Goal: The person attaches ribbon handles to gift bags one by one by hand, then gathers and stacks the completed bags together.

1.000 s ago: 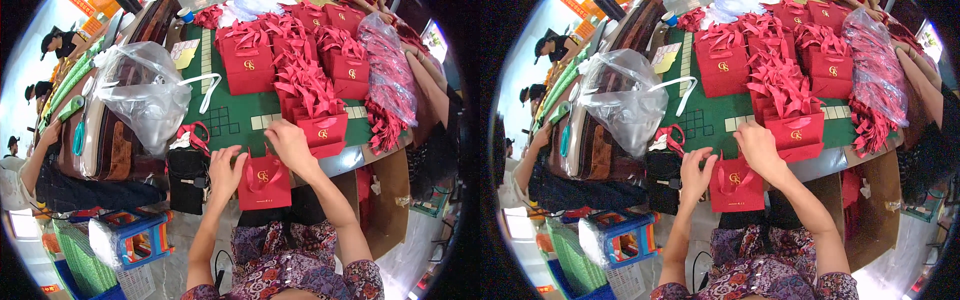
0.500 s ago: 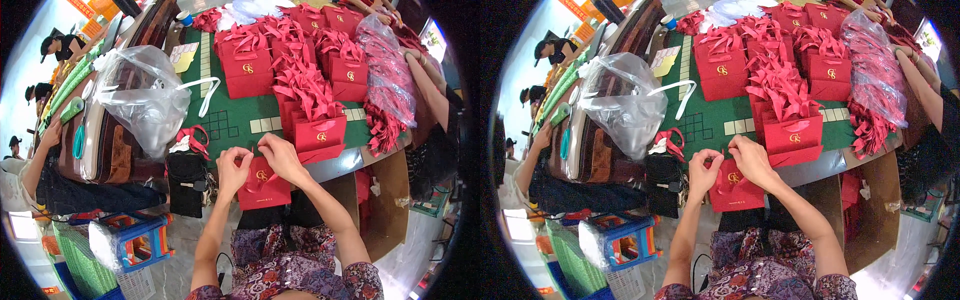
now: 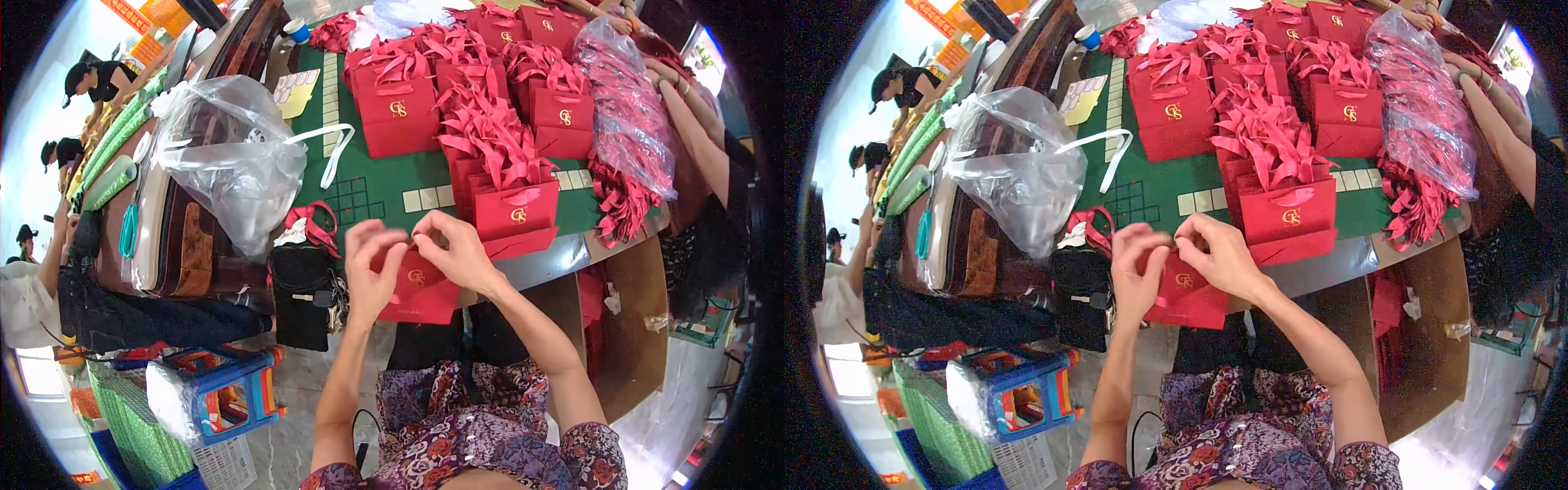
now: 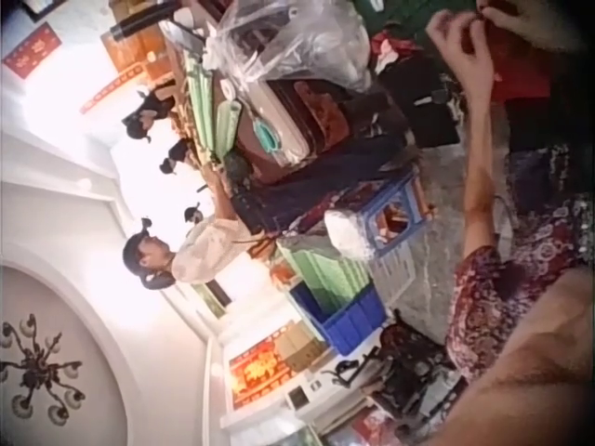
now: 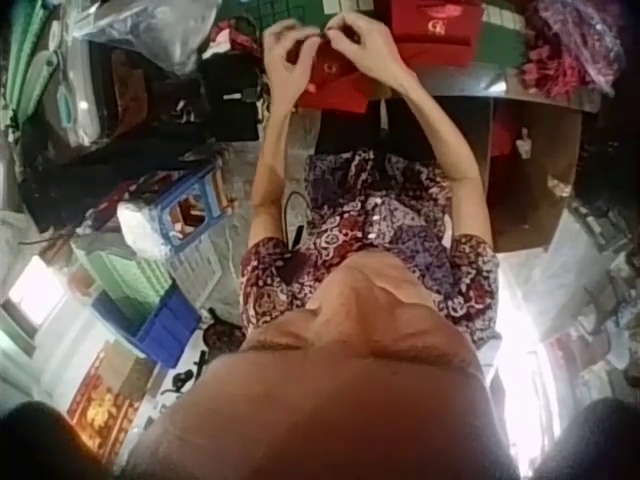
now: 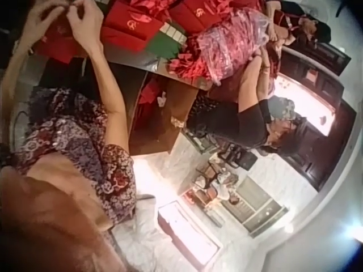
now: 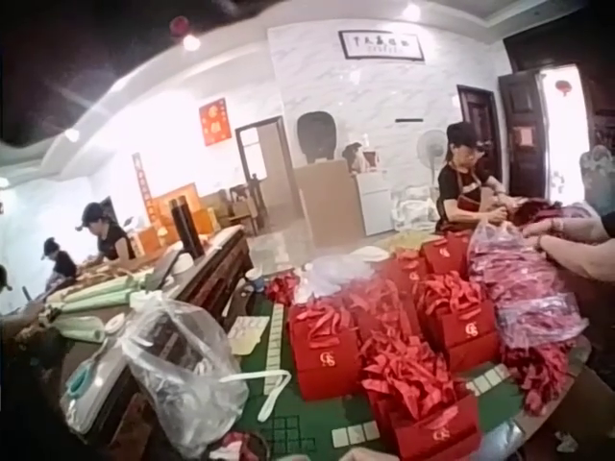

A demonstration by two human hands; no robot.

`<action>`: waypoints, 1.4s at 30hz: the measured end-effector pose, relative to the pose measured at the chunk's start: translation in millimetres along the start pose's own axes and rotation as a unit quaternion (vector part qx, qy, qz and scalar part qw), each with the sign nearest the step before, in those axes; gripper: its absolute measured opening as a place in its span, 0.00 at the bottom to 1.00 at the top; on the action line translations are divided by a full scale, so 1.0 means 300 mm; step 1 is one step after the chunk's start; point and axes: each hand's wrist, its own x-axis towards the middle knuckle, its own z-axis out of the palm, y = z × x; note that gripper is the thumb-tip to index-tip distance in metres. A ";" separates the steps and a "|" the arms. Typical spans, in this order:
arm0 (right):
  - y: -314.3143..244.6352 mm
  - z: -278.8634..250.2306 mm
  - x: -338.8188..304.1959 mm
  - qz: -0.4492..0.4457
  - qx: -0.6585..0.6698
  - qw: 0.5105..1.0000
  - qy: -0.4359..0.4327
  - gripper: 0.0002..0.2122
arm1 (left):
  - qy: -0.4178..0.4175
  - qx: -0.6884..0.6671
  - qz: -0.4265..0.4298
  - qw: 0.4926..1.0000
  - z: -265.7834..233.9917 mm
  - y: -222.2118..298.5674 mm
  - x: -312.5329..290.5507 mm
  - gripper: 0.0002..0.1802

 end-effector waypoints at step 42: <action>0.158 -0.253 -0.403 -0.010 -0.328 0.910 0.254 0.19 | -0.138 0.223 0.182 0.948 0.196 0.141 -0.359 0.25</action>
